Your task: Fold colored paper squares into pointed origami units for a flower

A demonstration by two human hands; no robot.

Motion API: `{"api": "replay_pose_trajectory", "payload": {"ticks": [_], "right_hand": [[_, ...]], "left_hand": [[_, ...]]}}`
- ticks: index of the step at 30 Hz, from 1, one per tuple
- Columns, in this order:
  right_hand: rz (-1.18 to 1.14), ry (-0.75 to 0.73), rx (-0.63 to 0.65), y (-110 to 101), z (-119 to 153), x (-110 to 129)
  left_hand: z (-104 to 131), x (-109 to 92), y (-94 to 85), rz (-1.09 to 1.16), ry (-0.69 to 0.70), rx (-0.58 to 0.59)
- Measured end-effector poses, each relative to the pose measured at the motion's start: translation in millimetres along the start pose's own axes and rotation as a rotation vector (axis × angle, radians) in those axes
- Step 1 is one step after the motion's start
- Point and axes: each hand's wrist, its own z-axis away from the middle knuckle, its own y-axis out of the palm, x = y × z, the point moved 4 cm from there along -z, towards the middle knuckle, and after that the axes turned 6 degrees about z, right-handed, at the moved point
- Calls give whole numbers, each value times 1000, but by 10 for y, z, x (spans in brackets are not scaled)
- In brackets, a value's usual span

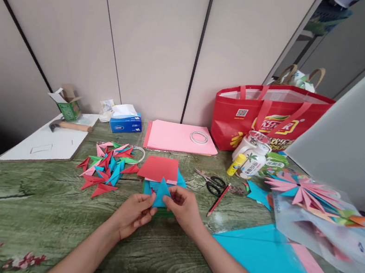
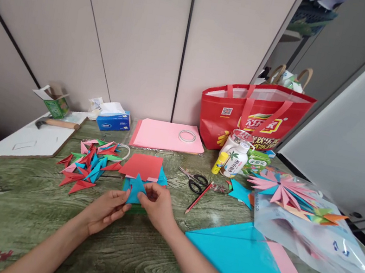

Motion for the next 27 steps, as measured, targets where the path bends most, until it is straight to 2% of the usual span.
{"api": "replay_pose_trajectory", "payload": {"ticks": [8, 16, 23, 27], "right_hand": [[-24, 50, -49, 9, 12, -36], [-58, 8, -15, 8, -7, -24], [-100, 56, 37, 49, -4, -13], [-109, 47, 62, 63, 8, 3]], "left_hand": [[25, -13, 37, -94, 44, 26], [42, -27, 68, -217, 206, -42], [84, -33, 93, -199, 153, 102], [79, -35, 78, -247, 185, 56]]}}
